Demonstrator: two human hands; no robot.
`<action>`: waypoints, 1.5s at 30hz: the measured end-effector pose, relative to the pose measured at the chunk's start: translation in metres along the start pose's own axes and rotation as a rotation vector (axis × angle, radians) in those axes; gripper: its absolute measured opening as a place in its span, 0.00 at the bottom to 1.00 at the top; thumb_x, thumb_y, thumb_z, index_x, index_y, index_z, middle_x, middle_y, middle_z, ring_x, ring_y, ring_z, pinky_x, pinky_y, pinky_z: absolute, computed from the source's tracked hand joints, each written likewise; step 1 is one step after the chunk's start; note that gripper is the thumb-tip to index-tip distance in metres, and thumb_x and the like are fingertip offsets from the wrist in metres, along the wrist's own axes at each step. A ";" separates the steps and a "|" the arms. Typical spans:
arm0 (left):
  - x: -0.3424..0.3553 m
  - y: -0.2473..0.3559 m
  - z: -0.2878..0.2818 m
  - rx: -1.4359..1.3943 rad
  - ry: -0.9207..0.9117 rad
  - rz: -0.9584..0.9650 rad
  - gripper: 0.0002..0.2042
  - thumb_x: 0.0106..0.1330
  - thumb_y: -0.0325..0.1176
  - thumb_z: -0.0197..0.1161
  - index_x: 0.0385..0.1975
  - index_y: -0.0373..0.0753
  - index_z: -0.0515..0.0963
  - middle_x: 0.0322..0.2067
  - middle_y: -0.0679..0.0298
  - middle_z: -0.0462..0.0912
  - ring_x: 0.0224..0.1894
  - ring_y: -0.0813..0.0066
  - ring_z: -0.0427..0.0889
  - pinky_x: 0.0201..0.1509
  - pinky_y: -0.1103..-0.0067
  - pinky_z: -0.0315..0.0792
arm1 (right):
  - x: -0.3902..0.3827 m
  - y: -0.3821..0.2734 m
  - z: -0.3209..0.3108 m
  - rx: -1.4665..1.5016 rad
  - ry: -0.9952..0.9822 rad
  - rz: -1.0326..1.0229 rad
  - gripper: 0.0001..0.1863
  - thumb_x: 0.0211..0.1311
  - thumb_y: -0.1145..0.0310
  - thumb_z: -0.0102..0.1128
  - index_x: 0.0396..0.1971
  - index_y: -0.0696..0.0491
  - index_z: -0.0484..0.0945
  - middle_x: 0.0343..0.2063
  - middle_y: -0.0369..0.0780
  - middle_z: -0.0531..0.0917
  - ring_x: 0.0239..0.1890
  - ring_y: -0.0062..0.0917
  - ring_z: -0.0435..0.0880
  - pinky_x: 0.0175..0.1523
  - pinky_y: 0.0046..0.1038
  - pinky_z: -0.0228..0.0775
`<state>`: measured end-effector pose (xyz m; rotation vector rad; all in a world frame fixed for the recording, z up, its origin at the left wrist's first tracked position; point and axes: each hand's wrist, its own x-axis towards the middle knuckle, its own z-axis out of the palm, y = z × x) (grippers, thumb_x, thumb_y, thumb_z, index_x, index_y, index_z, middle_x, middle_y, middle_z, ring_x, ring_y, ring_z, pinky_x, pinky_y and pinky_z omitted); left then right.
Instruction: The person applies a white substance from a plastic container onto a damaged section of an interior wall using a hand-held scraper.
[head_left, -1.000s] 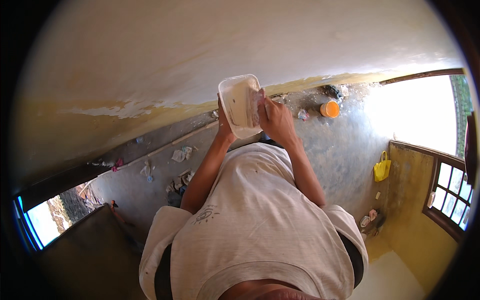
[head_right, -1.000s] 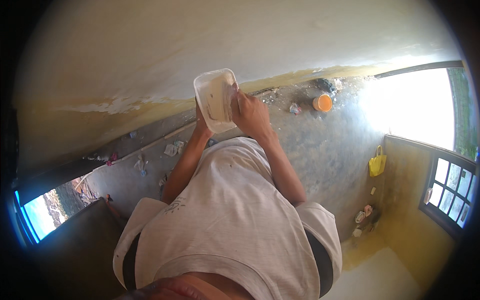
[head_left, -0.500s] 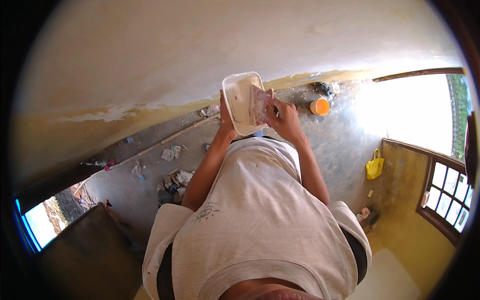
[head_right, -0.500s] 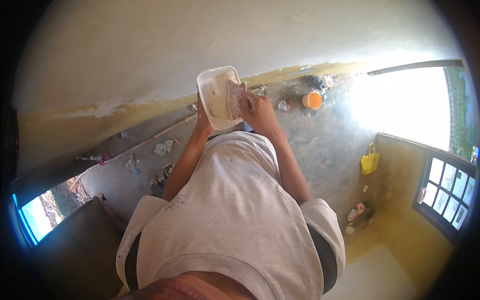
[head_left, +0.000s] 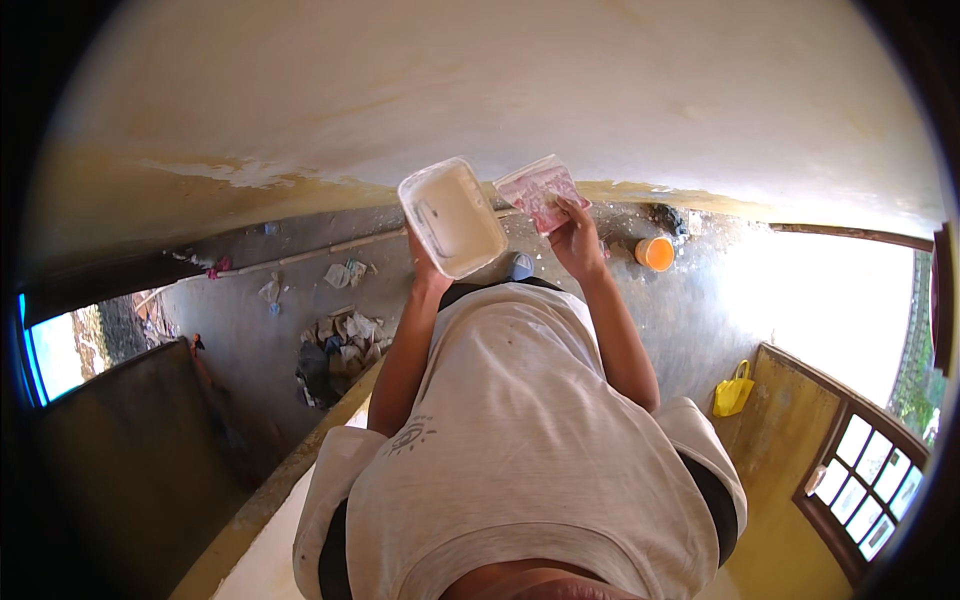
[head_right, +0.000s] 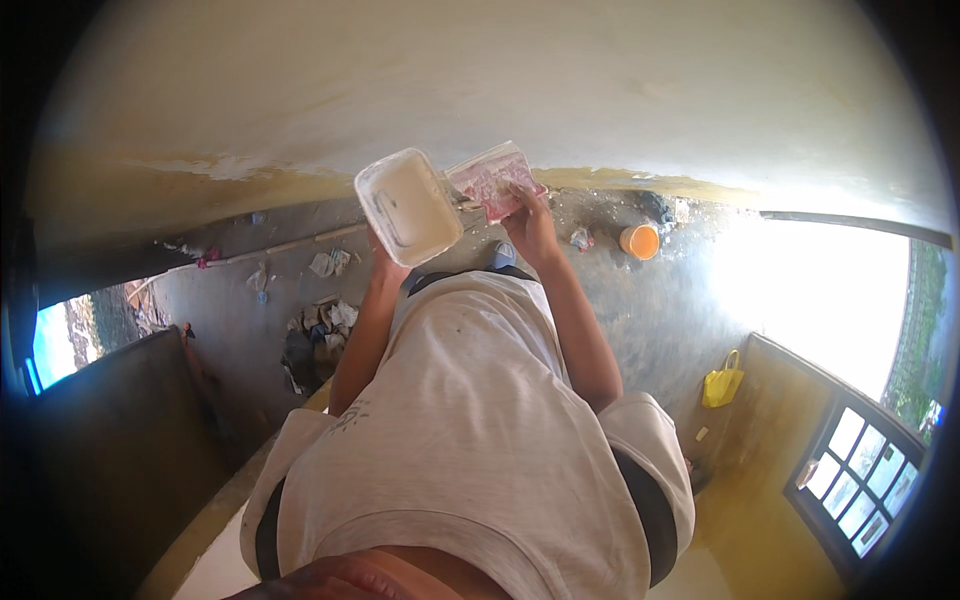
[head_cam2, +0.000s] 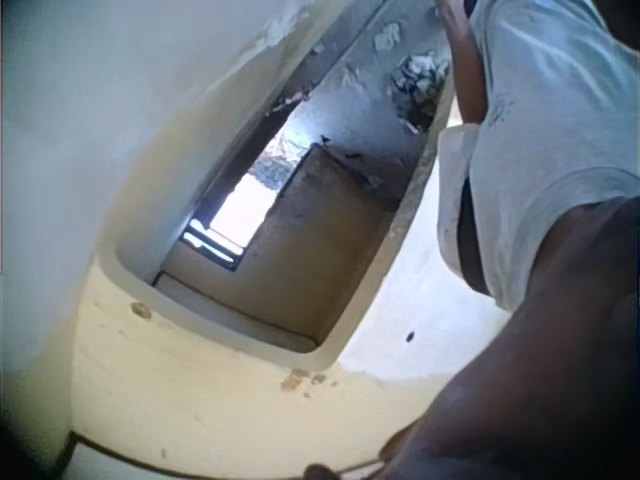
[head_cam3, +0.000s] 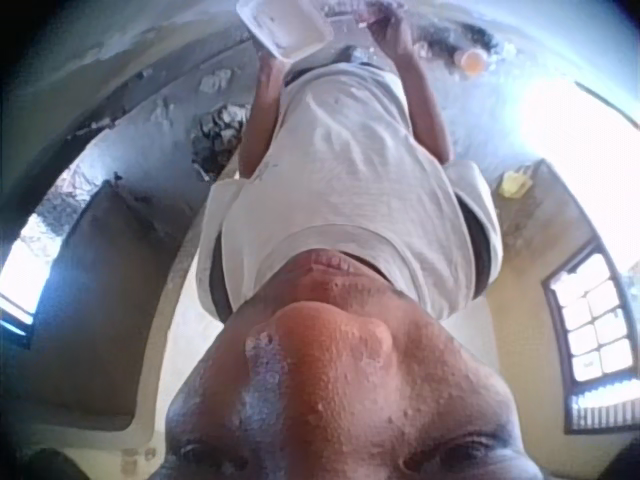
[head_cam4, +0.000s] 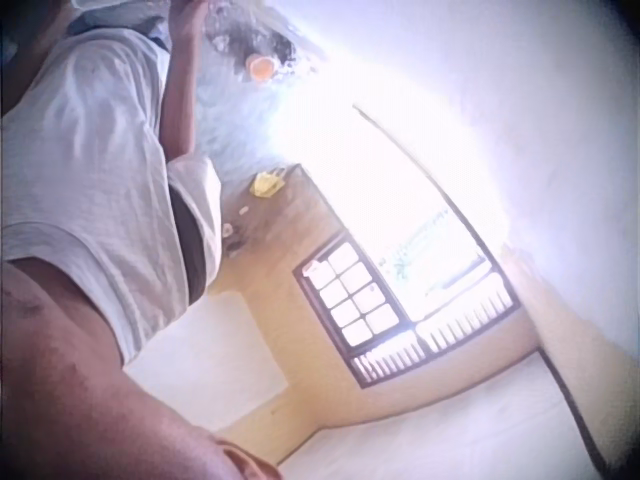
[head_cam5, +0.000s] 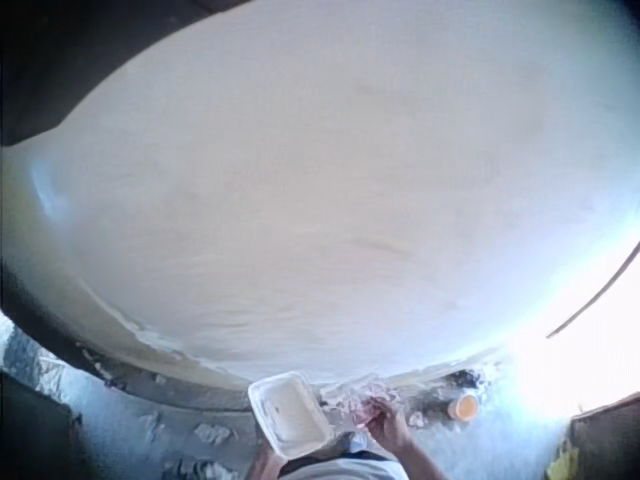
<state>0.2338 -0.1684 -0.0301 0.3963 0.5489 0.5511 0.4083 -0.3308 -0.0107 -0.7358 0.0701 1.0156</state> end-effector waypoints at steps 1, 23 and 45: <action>-0.002 0.005 -0.006 -0.003 0.042 0.020 0.28 0.71 0.57 0.42 0.60 0.44 0.68 0.53 0.62 0.77 0.52 0.64 0.80 0.55 0.63 0.77 | 0.013 0.007 -0.006 -0.031 0.030 0.046 0.16 0.70 0.68 0.46 0.53 0.60 0.68 0.45 0.44 0.79 0.48 0.31 0.81 0.54 0.34 0.74; -0.014 0.043 -0.041 -0.097 -0.018 0.131 0.26 0.71 0.55 0.46 0.62 0.44 0.66 0.55 0.63 0.75 0.55 0.64 0.77 0.57 0.63 0.75 | 0.038 0.009 0.011 -0.233 0.038 -0.045 0.15 0.73 0.59 0.42 0.44 0.53 0.75 0.43 0.39 0.82 0.43 0.26 0.80 0.49 0.28 0.72; 0.000 0.042 0.005 -0.067 -0.130 -0.078 0.31 0.70 0.62 0.41 0.62 0.45 0.67 0.54 0.62 0.76 0.55 0.65 0.77 0.58 0.63 0.75 | -0.037 -0.043 0.143 -1.328 -0.355 -0.184 0.13 0.66 0.69 0.50 0.30 0.64 0.77 0.24 0.45 0.84 0.27 0.25 0.83 0.36 0.30 0.72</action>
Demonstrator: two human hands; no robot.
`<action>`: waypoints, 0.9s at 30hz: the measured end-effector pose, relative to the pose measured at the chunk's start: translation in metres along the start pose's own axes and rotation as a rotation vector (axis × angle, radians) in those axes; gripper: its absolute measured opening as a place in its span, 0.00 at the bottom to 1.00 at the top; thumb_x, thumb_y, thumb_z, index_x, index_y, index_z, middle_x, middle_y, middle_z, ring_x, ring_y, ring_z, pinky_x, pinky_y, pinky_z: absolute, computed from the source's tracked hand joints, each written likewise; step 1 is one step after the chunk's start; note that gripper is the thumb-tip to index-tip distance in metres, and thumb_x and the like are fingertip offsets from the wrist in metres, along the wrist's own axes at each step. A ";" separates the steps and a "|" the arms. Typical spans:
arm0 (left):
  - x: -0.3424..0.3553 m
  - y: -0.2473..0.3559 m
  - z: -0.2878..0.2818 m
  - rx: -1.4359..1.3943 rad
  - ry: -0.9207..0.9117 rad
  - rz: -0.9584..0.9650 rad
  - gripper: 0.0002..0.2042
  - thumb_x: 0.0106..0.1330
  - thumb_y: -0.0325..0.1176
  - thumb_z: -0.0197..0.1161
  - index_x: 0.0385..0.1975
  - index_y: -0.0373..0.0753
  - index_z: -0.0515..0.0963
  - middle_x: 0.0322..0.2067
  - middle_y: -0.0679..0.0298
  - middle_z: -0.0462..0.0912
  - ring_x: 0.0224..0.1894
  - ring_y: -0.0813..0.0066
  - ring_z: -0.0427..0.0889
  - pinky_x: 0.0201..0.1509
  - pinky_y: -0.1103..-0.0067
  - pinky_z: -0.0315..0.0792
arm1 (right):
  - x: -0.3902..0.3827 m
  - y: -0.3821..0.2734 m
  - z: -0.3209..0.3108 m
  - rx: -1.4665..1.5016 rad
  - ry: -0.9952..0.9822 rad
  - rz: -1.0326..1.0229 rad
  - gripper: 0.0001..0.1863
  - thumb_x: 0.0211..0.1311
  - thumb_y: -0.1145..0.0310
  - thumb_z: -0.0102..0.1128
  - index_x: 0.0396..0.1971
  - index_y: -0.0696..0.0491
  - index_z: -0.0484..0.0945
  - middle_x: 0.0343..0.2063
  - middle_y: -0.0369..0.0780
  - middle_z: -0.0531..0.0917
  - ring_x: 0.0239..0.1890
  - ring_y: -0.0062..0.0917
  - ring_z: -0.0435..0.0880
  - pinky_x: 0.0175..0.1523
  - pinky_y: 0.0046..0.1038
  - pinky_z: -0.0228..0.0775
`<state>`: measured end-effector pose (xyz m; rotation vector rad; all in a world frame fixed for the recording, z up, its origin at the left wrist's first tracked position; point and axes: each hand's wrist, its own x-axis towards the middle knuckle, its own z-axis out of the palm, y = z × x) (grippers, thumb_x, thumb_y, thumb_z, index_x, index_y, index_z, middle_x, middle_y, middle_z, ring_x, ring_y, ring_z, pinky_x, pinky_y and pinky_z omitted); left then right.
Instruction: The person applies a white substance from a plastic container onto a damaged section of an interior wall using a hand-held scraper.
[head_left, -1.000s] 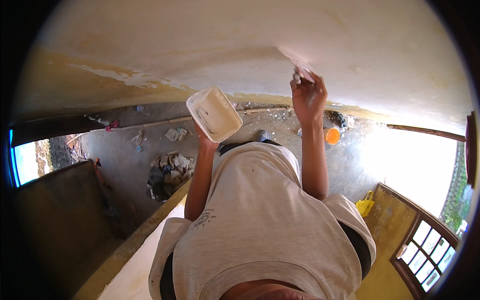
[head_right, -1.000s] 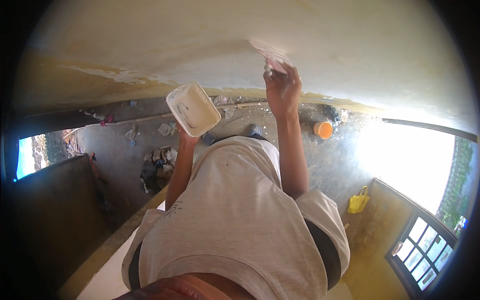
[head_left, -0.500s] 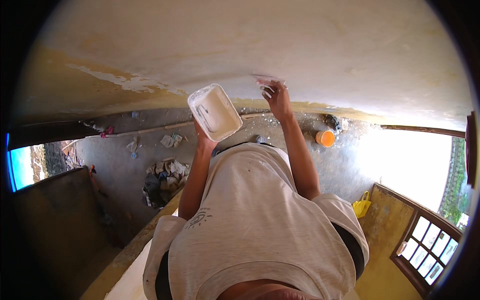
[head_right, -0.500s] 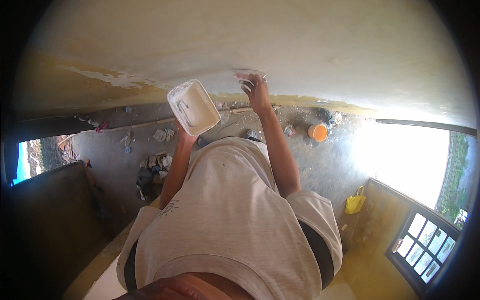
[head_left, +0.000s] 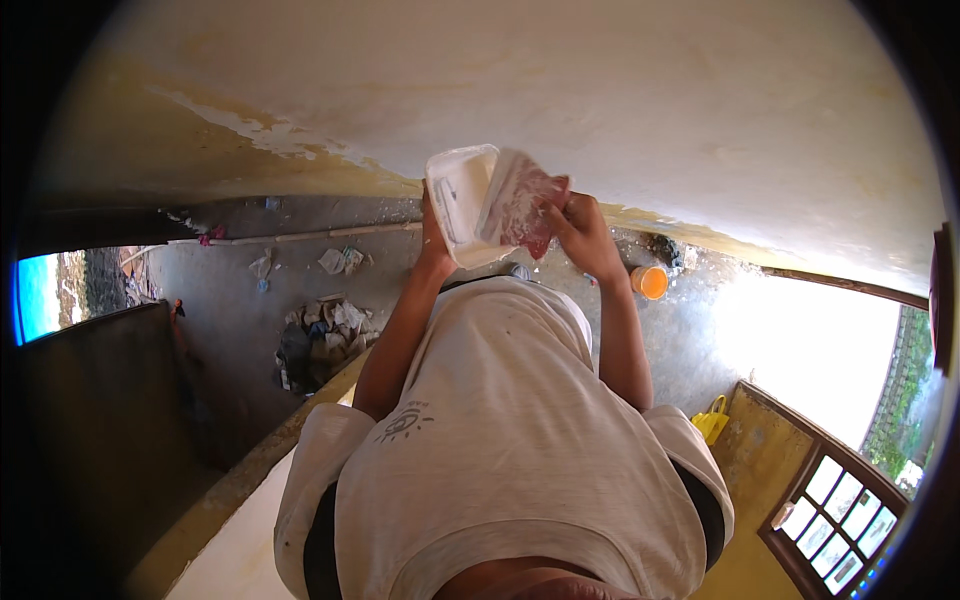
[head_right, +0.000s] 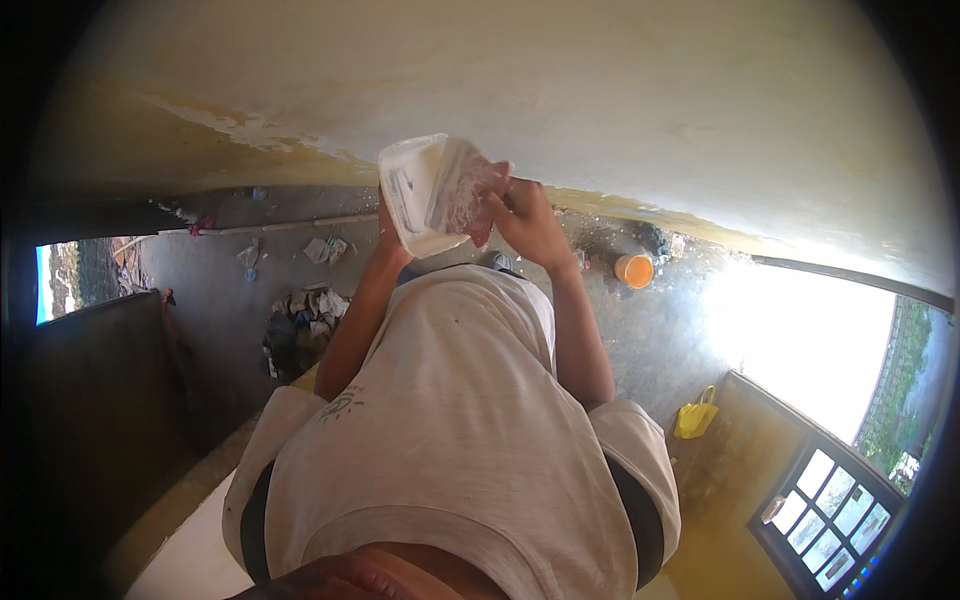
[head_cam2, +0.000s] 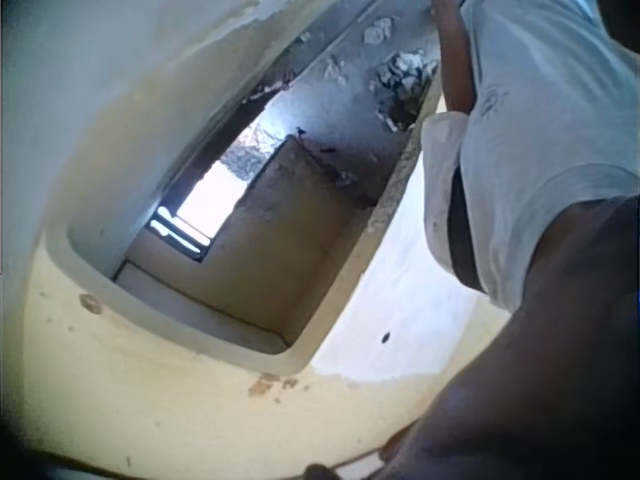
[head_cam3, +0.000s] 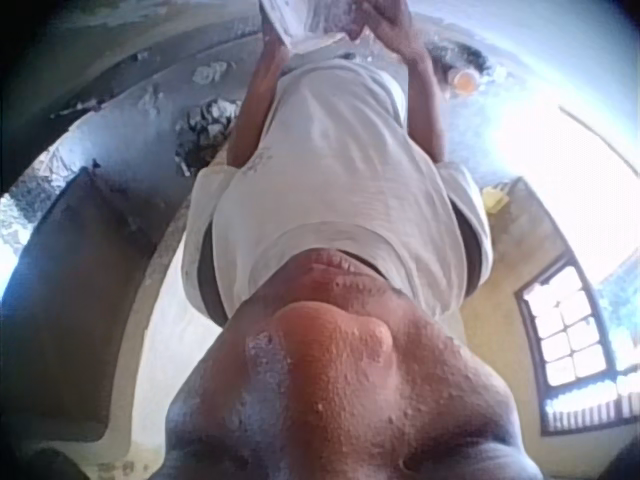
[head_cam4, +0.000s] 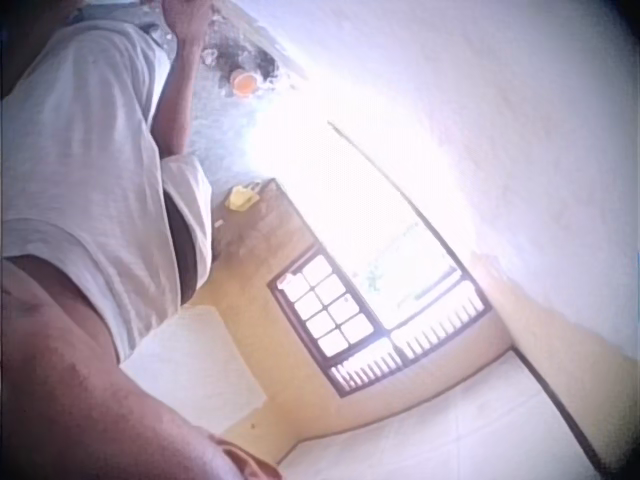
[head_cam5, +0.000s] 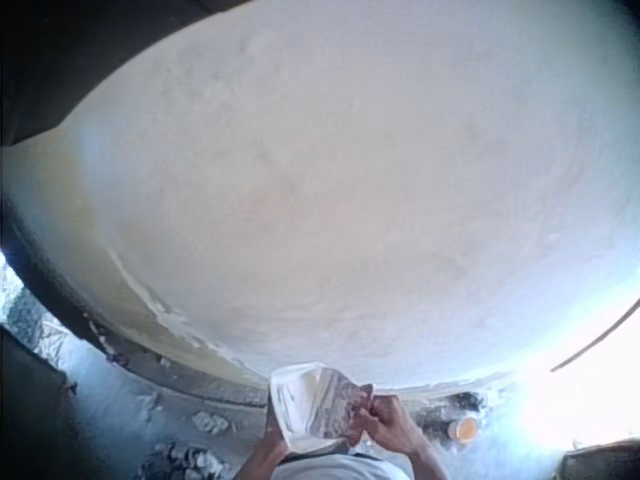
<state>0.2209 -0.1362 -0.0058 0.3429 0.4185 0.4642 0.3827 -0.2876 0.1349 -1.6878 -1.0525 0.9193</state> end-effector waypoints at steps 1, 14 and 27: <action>-0.002 -0.001 0.011 0.040 -0.012 -0.039 0.36 0.68 0.67 0.36 0.63 0.44 0.65 0.56 0.60 0.75 0.57 0.63 0.76 0.59 0.62 0.74 | 0.002 0.002 0.008 -0.064 0.045 -0.041 0.14 0.67 0.68 0.49 0.28 0.64 0.77 0.21 0.46 0.83 0.25 0.29 0.82 0.34 0.32 0.72; 0.002 -0.030 0.045 0.258 -0.022 -0.151 0.41 0.65 0.71 0.32 0.65 0.42 0.63 0.58 0.57 0.73 0.58 0.60 0.76 0.58 0.59 0.74 | -0.001 0.033 0.023 -0.376 0.270 -0.102 0.12 0.65 0.70 0.53 0.28 0.64 0.75 0.19 0.53 0.77 0.21 0.45 0.77 0.29 0.37 0.68; 0.002 -0.042 0.019 0.060 -0.001 -0.003 0.31 0.71 0.60 0.42 0.63 0.43 0.64 0.56 0.61 0.73 0.57 0.63 0.75 0.58 0.60 0.75 | -0.034 0.123 0.020 1.095 0.266 0.007 0.13 0.65 0.78 0.53 0.48 0.62 0.74 0.41 0.41 0.82 0.42 0.27 0.83 0.49 0.30 0.77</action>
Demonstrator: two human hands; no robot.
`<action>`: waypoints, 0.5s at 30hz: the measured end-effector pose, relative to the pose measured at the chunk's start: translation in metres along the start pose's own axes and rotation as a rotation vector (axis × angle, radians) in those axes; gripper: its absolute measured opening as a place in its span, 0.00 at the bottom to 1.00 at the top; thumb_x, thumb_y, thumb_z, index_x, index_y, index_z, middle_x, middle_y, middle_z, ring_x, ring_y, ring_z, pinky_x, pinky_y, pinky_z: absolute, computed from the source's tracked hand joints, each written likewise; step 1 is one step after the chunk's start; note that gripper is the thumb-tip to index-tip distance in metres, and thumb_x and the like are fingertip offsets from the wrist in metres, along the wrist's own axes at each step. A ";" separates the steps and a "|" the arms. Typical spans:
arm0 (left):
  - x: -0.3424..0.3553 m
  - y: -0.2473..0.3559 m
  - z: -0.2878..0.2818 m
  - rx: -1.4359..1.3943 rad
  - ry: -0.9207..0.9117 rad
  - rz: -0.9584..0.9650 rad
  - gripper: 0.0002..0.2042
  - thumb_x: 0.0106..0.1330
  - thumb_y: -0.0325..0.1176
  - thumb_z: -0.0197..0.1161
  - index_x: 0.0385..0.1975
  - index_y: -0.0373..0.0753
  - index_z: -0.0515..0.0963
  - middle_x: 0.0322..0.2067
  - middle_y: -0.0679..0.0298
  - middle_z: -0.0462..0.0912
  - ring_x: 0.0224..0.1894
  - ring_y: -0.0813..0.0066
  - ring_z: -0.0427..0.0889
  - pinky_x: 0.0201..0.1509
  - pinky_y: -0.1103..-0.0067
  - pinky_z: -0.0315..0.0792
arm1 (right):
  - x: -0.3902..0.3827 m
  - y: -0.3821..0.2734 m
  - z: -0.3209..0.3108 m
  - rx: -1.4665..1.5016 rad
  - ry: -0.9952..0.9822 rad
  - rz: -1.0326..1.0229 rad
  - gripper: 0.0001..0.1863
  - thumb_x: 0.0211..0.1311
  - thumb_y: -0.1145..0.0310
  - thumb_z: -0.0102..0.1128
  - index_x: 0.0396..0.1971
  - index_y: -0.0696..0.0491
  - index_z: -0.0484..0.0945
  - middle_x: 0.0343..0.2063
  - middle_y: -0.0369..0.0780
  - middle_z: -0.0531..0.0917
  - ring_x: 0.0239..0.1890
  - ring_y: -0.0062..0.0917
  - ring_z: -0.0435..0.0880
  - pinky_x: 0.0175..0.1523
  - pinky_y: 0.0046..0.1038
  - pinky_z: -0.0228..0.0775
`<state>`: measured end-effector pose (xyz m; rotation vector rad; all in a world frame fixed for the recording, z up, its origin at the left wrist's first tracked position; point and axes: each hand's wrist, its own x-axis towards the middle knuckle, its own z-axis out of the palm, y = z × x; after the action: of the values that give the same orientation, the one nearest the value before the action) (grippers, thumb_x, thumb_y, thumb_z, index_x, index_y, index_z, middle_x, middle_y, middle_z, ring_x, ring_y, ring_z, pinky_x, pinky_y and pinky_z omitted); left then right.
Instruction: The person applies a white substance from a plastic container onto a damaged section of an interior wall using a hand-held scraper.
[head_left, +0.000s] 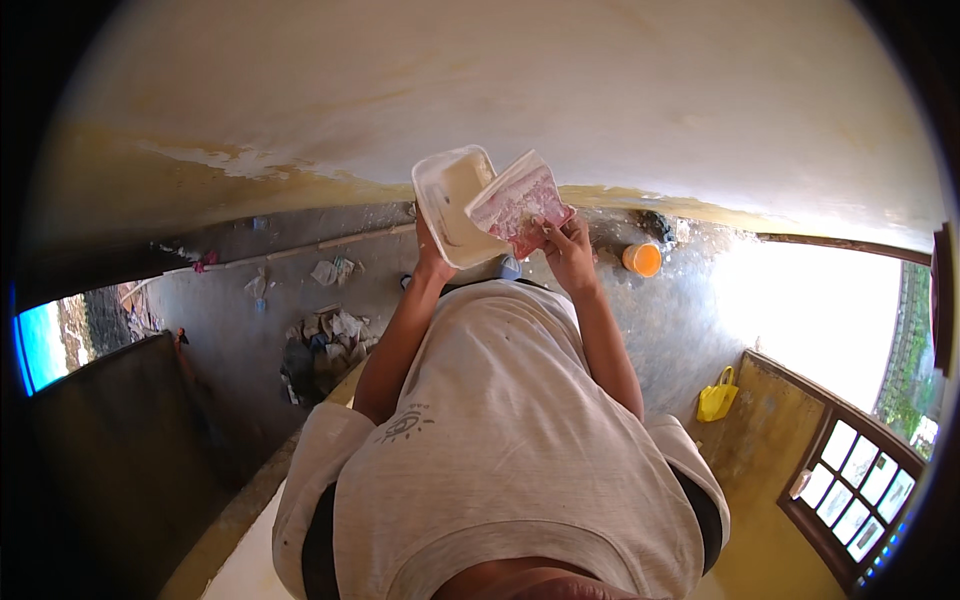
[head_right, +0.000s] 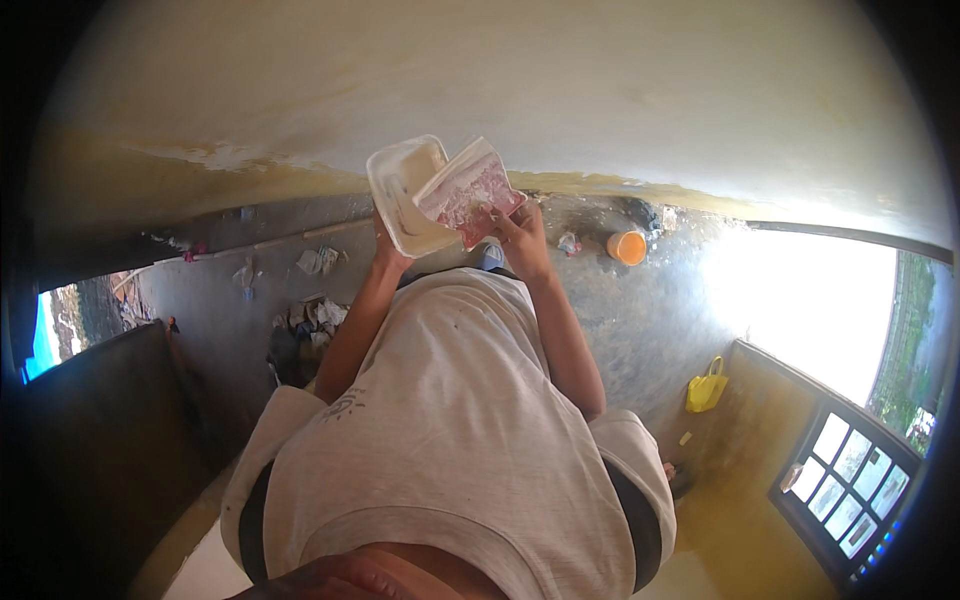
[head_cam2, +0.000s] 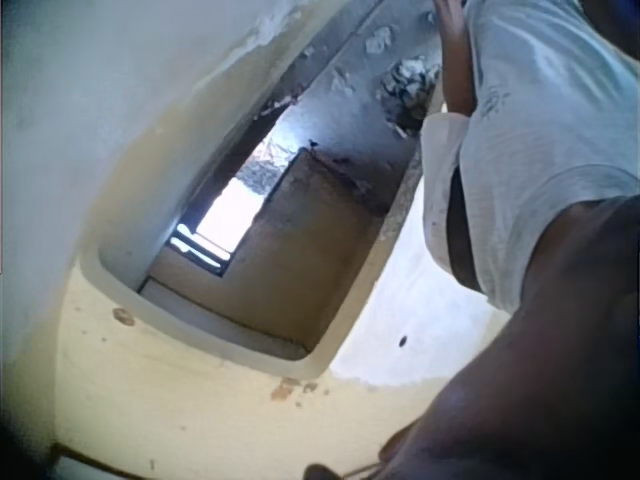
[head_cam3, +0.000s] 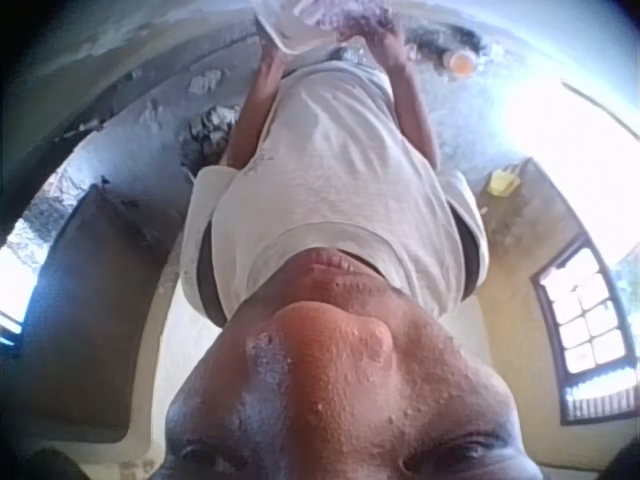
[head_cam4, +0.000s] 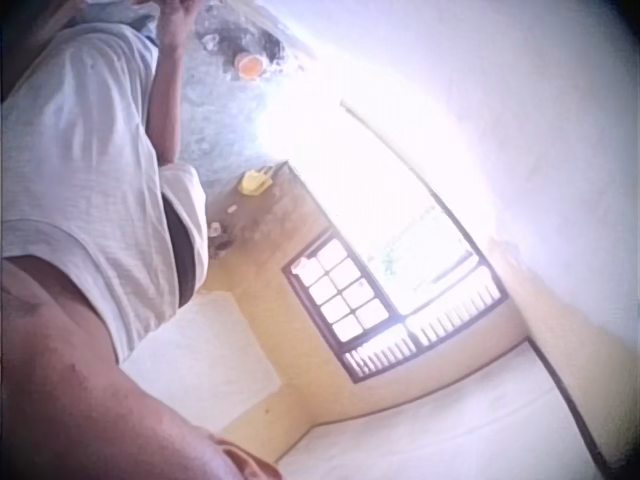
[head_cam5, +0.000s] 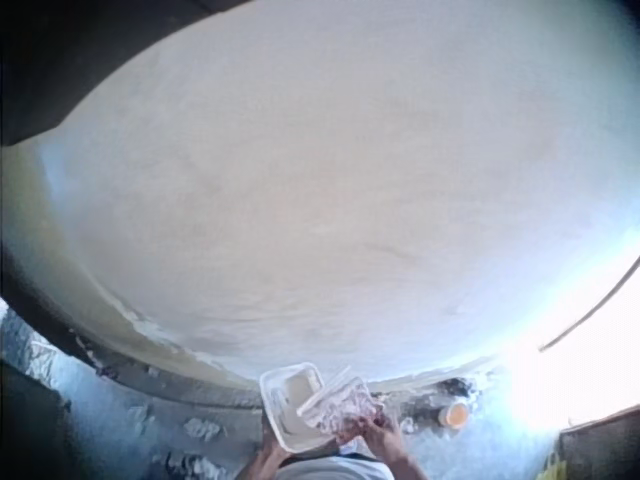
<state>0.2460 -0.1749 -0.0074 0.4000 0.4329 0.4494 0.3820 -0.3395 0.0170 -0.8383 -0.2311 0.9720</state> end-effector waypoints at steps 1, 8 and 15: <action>-0.001 0.001 -0.010 -0.006 0.062 0.017 0.31 0.71 0.60 0.42 0.63 0.43 0.64 0.56 0.62 0.73 0.57 0.64 0.75 0.57 0.62 0.75 | 0.003 0.008 -0.004 0.073 0.014 0.032 0.15 0.64 0.79 0.52 0.50 0.63 0.72 0.43 0.42 0.81 0.43 0.27 0.83 0.50 0.30 0.77; -0.035 0.024 -0.075 0.033 0.235 0.294 0.30 0.68 0.59 0.47 0.65 0.49 0.62 0.59 0.64 0.71 0.61 0.60 0.71 0.61 0.56 0.71 | 0.043 0.043 0.015 0.213 0.006 0.232 0.15 0.66 0.76 0.48 0.51 0.62 0.70 0.46 0.44 0.80 0.49 0.27 0.81 0.53 0.31 0.76; -0.098 0.074 -0.125 -0.165 0.265 0.408 0.32 0.67 0.63 0.46 0.65 0.50 0.62 0.62 0.66 0.69 0.62 0.61 0.69 0.65 0.56 0.65 | 0.102 0.115 0.050 0.119 0.132 0.246 0.13 0.70 0.69 0.43 0.45 0.63 0.71 0.42 0.47 0.80 0.46 0.32 0.82 0.53 0.28 0.77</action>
<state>0.0821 -0.1283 -0.0473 0.2672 0.5685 0.9354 0.3407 -0.1986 -0.0500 -0.8302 0.0446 1.1429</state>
